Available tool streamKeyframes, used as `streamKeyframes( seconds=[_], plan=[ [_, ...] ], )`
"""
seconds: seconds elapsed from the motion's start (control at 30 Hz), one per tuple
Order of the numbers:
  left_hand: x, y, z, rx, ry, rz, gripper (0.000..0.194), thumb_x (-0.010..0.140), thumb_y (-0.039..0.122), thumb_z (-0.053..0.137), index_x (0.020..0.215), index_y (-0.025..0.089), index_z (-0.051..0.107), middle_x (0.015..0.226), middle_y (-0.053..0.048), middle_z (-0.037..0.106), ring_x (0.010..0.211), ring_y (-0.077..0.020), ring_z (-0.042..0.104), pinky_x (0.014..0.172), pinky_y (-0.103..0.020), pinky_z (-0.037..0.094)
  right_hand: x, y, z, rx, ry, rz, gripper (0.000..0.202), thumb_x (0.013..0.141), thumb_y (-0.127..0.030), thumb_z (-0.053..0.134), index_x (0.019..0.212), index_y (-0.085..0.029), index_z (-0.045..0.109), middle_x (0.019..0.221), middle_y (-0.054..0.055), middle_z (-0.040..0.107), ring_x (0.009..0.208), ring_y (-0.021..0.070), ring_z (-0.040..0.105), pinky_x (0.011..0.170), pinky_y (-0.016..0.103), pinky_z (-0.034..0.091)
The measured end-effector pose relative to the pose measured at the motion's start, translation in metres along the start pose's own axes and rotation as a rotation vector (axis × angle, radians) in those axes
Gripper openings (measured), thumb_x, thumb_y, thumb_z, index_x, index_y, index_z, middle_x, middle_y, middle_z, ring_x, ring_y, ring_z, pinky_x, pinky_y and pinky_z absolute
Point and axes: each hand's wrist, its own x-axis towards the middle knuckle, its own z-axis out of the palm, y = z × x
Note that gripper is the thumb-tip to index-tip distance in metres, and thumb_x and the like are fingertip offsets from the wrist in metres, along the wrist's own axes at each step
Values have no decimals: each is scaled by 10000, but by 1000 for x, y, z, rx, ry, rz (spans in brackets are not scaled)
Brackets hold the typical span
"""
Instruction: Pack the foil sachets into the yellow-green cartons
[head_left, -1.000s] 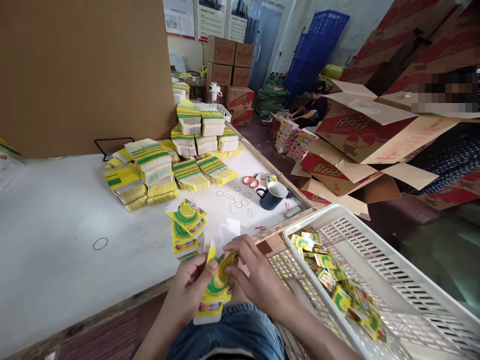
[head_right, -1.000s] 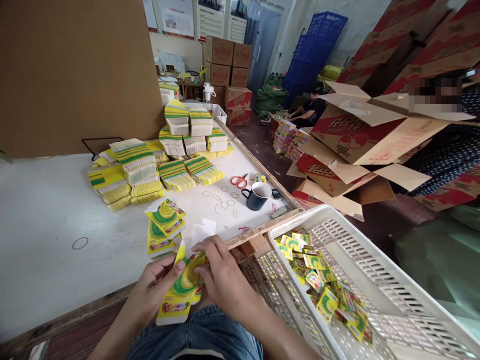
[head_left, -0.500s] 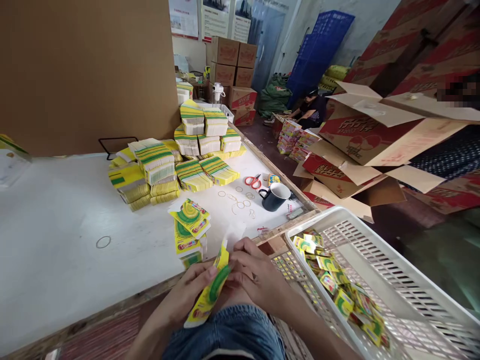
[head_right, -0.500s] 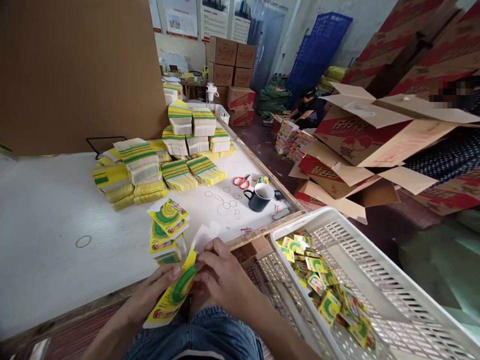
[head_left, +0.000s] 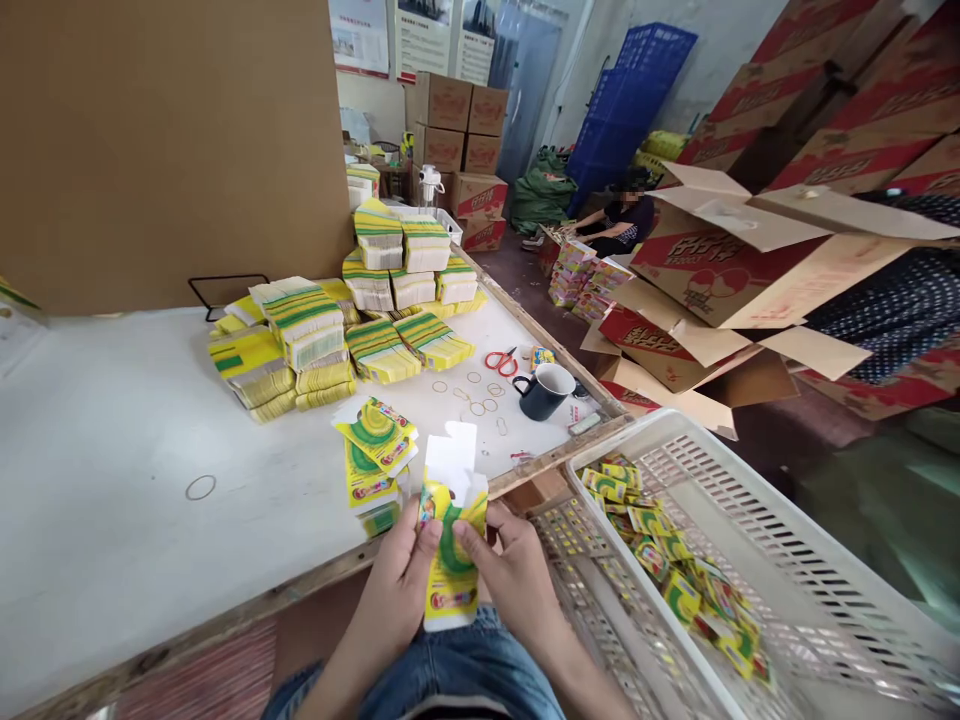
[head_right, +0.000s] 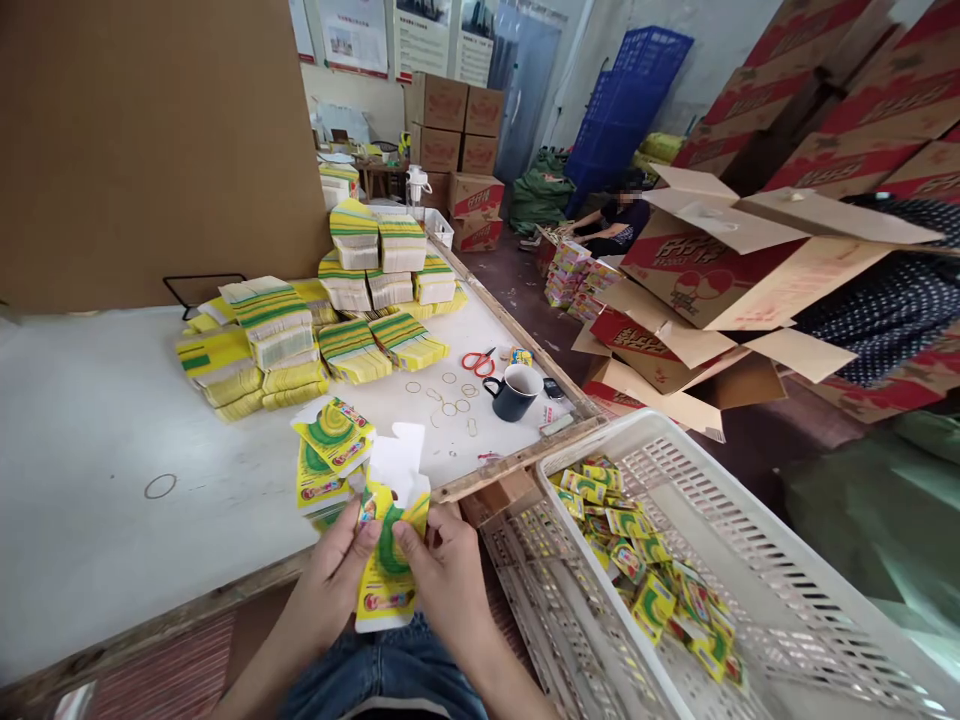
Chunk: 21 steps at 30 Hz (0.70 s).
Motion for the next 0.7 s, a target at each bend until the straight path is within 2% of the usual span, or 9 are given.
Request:
streamKeyframes(
  seconds=[0.07, 0.13, 0.2, 0.27, 0.33, 0.43, 0.53, 0.6, 0.7],
  plan=[
    [-1, -5, 2, 91, 16, 34, 356, 884, 406, 550, 1141, 171, 626, 1214, -131, 670, 1128, -301, 594, 976, -412, 459, 3, 4, -2, -87, 67, -14, 257, 812, -348, 633, 631, -168, 663, 614, 9, 577, 605, 151, 498, 557, 241, 415],
    [0, -9, 3, 96, -34, 40, 314, 864, 362, 586, 1115, 178, 627, 1156, -133, 702, 1040, -303, 649, 915, -415, 504, 6, 8, -6, -130, 82, -4, 276, 814, -348, 630, 608, -165, 640, 620, 17, 574, 623, 160, 505, 569, 251, 409],
    [0, -12, 3, 22, -99, 3, 358, 853, 335, 606, 1176, 184, 585, 1133, -134, 716, 1001, -299, 678, 848, -400, 546, 7, 10, -11, -101, 46, 17, 227, 833, -354, 624, 711, -163, 648, 683, 33, 613, 657, 171, 535, 603, 264, 430],
    [0, -10, 4, -83, -113, -53, 479, 849, 336, 614, 1286, 181, 490, 1135, -143, 715, 1006, -294, 686, 811, -392, 568, 6, 10, -15, 17, -6, 21, 194, 857, -349, 618, 961, -185, 614, 779, 37, 653, 694, 176, 572, 646, 277, 462],
    [-3, -5, 3, -187, -114, -74, 640, 853, 331, 617, 1409, 198, 329, 1175, -148, 697, 1027, -283, 681, 827, -392, 568, 4, 8, -20, 158, -28, -14, 317, 880, -334, 612, 1156, -246, 484, 888, 33, 661, 764, 178, 603, 710, 293, 487],
    [-8, 7, 0, -283, -163, -39, 807, 869, 303, 608, 1497, 285, 102, 1296, -135, 628, 1085, -271, 657, 888, -396, 544, 1, 3, -26, 257, -76, -66, 351, 914, -326, 580, 1222, -299, 413, 974, 34, 634, 844, 173, 611, 741, 291, 492],
    [-12, 20, -5, -271, -256, -55, 762, 880, 299, 598, 1499, 312, 153, 1381, -132, 557, 1129, -287, 630, 918, -404, 525, 5, -6, -34, 226, -189, -66, 352, 920, -343, 576, 1251, -283, 471, 1002, 52, 606, 847, 173, 598, 689, 275, 481],
    [-13, 27, -7, -288, -314, -87, 774, 869, 298, 618, 1497, 305, 166, 1365, -138, 569, 1131, -298, 627, 919, -416, 518, 11, -13, -38, 198, -266, -60, 343, 921, -354, 576, 1247, -274, 505, 954, 42, 590, 812, 168, 585, 665, 272, 467],
    [-13, 37, -9, -382, -316, -96, 927, 840, 294, 660, 1503, 331, 14, 1258, -129, 648, 1097, -303, 644, 897, -438, 516, 20, -24, -42, 151, -336, -78, 346, 925, -361, 575, 1255, -278, 512, 868, 13, 555, 759, 148, 546, 647, 259, 439]
  ],
)
